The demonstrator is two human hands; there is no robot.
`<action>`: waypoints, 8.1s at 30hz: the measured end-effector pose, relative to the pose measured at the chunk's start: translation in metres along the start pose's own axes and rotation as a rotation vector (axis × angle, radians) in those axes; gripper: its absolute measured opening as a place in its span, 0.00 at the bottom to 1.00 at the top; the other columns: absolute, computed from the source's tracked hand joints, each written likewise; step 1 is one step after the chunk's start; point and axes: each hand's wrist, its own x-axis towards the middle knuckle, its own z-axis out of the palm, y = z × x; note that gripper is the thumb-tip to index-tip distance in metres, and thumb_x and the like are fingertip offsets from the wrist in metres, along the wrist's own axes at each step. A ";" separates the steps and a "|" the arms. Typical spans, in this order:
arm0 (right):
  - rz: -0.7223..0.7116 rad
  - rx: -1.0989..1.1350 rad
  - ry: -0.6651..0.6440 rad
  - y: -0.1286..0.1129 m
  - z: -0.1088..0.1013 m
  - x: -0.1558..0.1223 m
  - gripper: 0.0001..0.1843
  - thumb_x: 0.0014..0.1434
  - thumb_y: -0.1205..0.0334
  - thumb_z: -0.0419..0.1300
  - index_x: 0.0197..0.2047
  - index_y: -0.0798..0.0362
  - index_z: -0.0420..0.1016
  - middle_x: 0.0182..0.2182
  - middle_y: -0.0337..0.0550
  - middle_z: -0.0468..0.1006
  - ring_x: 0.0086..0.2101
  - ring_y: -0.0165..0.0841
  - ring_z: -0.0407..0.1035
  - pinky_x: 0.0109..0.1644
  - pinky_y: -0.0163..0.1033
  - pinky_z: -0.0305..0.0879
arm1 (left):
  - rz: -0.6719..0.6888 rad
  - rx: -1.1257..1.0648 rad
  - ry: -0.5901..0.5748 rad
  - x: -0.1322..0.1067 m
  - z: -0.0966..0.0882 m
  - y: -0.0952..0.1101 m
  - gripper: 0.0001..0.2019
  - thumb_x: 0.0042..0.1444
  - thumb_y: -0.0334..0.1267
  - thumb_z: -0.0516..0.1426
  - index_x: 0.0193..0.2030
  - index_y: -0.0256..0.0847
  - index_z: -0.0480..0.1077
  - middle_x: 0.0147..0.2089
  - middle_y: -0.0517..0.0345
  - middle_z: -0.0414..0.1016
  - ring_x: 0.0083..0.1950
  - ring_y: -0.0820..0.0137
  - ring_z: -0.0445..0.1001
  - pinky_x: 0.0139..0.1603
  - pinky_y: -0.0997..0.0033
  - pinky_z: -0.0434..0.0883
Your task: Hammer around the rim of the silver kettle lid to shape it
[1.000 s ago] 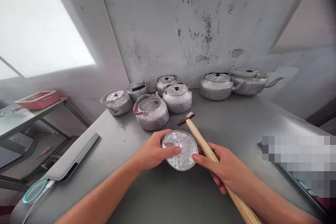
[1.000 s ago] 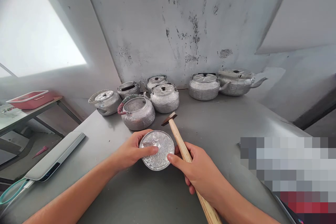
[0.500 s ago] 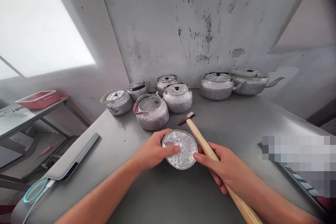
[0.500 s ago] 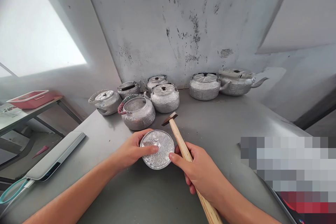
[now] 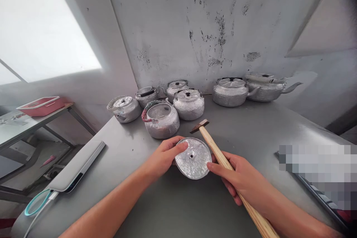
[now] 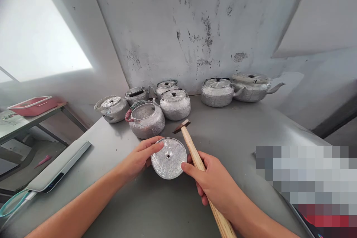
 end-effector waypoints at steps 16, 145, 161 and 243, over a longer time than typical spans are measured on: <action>-0.007 0.046 0.036 0.003 -0.002 0.003 0.14 0.59 0.48 0.60 0.37 0.50 0.67 0.10 0.24 0.60 0.11 0.23 0.54 0.16 0.29 0.53 | 0.029 -0.019 0.103 0.004 -0.001 -0.003 0.26 0.58 0.59 0.60 0.41 0.32 0.77 0.35 0.48 0.80 0.38 0.62 0.79 0.35 0.68 0.76; -0.045 -0.155 -0.011 0.019 0.010 -0.018 0.20 0.71 0.45 0.38 0.33 0.46 0.58 0.25 0.31 0.54 0.20 0.27 0.46 0.19 0.33 0.46 | 0.255 0.970 0.213 -0.006 -0.006 -0.003 0.44 0.36 0.53 0.73 0.62 0.45 0.68 0.60 0.48 0.67 0.60 0.51 0.69 0.63 0.56 0.67; -0.093 -0.210 -0.061 0.017 0.005 -0.015 0.19 0.71 0.47 0.42 0.32 0.47 0.59 0.22 0.29 0.55 0.20 0.26 0.47 0.19 0.30 0.45 | 0.225 1.069 0.172 -0.008 -0.010 -0.002 0.42 0.38 0.48 0.70 0.64 0.48 0.66 0.60 0.48 0.62 0.61 0.48 0.67 0.63 0.51 0.66; -0.174 -0.363 0.090 -0.002 -0.009 -0.039 0.23 0.65 0.45 0.52 0.22 0.47 0.60 0.20 0.36 0.62 0.22 0.33 0.54 0.25 0.39 0.50 | 0.218 0.977 0.103 -0.005 0.010 0.003 0.36 0.30 0.57 0.73 0.49 0.47 0.74 0.51 0.56 0.69 0.51 0.58 0.71 0.53 0.62 0.73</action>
